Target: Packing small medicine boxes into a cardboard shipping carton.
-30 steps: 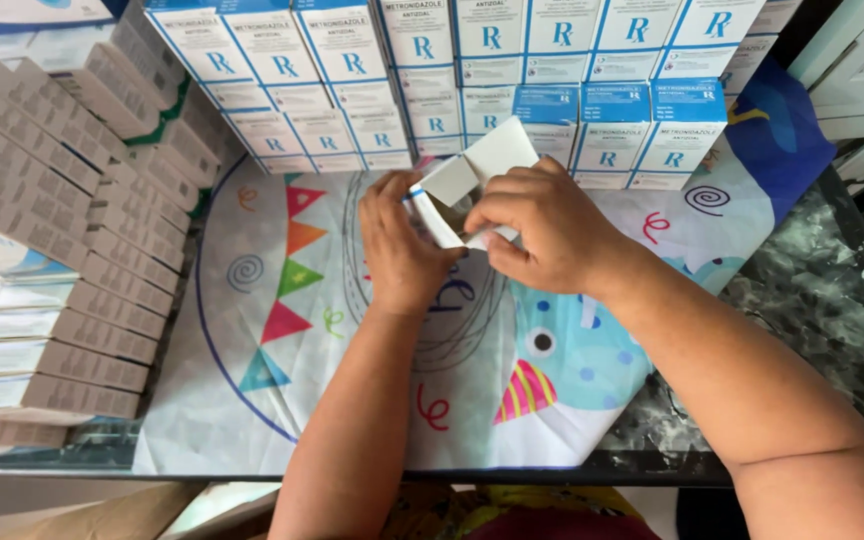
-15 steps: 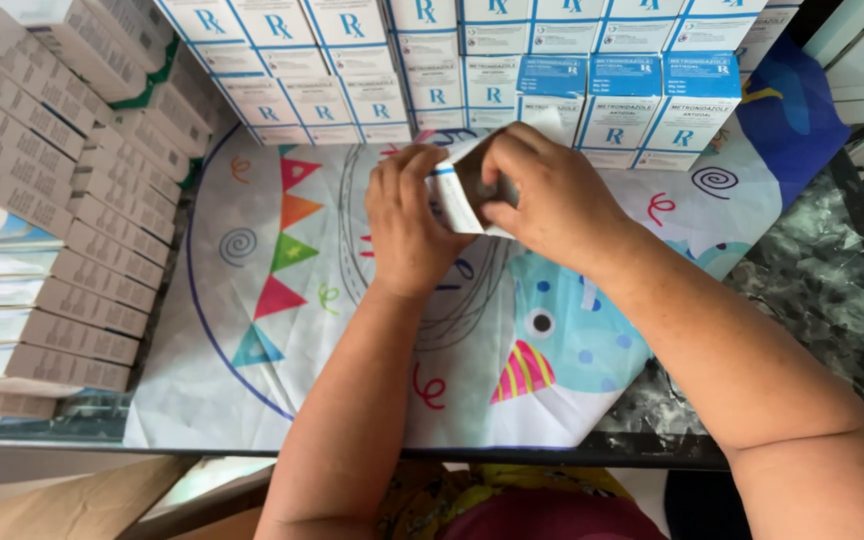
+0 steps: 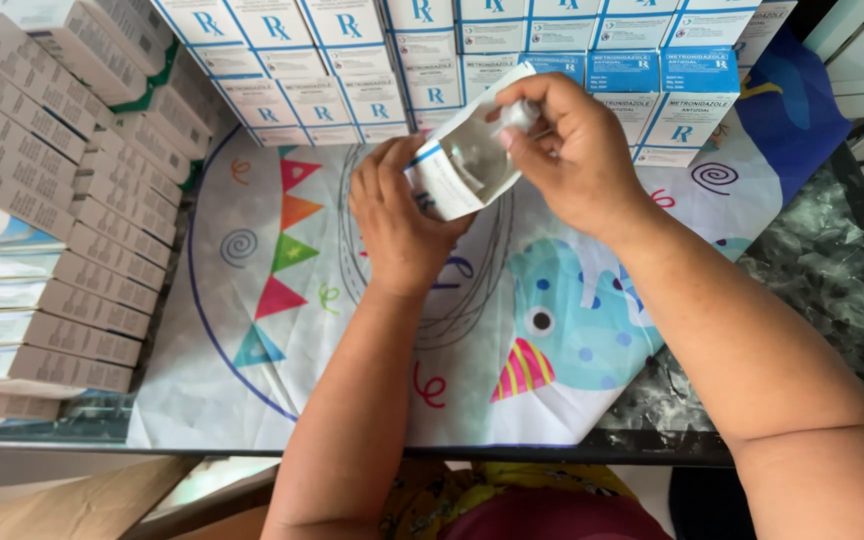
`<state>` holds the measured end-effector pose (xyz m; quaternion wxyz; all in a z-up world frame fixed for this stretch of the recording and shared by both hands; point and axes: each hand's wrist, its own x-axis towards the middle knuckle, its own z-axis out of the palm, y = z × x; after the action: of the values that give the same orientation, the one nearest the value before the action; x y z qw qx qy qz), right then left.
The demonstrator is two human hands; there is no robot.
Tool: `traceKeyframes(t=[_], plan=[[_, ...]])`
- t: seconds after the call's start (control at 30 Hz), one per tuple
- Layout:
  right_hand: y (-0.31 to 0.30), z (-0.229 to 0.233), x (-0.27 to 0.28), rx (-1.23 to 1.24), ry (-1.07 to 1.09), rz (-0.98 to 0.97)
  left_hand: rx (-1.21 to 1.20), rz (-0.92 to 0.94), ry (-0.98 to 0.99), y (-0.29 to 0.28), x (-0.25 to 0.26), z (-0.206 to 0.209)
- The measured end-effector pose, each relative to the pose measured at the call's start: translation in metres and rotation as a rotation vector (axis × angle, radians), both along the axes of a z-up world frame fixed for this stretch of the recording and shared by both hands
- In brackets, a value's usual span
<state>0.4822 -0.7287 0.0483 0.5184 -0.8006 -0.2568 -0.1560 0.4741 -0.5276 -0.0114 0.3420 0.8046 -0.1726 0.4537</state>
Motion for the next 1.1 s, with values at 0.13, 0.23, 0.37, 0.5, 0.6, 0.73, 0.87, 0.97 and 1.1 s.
traceKeyframes(t=[0.13,0.23,0.37,0.5,0.6,0.73,0.87,0.97,1.1], plan=[[-0.004,-0.011,0.010,0.293,0.035,0.189,0.005,0.032,-0.020,-0.004,-0.003,0.004],[-0.009,-0.009,0.011,0.351,-0.083,0.216,-0.017,0.022,-0.013,0.001,0.000,0.002],[-0.014,-0.003,0.010,0.424,-0.091,0.173,-0.028,0.017,-0.028,0.003,0.000,0.003],[-0.014,-0.005,0.013,0.488,0.013,0.198,-0.038,0.000,-0.045,0.002,0.000,0.002],[-0.014,-0.006,0.012,0.525,0.050,0.241,-0.047,-0.015,-0.057,0.005,0.001,0.000],[-0.014,-0.004,0.011,0.524,0.049,0.252,-0.052,-0.020,-0.058,0.005,0.000,0.001],[-0.014,-0.004,0.010,0.520,0.044,0.247,-0.050,-0.022,-0.057,0.005,0.000,0.002],[-0.013,-0.003,0.010,0.516,0.041,0.240,-0.054,-0.026,-0.063,0.006,0.000,0.001],[-0.014,-0.004,0.010,0.526,0.048,0.247,-0.057,-0.025,-0.064,0.006,0.000,0.002]])
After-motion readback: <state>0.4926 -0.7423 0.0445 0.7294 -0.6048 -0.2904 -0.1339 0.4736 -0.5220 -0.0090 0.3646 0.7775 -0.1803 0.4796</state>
